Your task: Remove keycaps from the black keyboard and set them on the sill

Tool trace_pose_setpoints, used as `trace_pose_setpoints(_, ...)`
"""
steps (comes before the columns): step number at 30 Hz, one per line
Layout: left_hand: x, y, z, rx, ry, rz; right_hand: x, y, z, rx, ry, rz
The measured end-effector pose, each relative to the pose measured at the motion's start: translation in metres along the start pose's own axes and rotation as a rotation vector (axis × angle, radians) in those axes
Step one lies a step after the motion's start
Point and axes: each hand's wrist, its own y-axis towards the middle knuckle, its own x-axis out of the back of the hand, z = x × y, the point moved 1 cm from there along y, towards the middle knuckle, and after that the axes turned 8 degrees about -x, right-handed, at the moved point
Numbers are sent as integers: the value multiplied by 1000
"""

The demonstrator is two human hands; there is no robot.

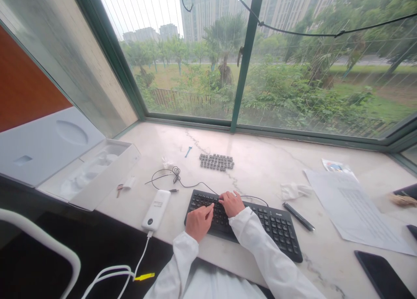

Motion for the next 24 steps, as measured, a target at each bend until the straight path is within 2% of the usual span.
trace_pose_setpoints(13, 5, -9, 3, 23, 8, -20, 14, 6, 17, -61, -79, 109)
trace_pose_setpoints(24, 4, -9, -6, 7, -16, -13, 13, 3, 20, -68, -107, 51)
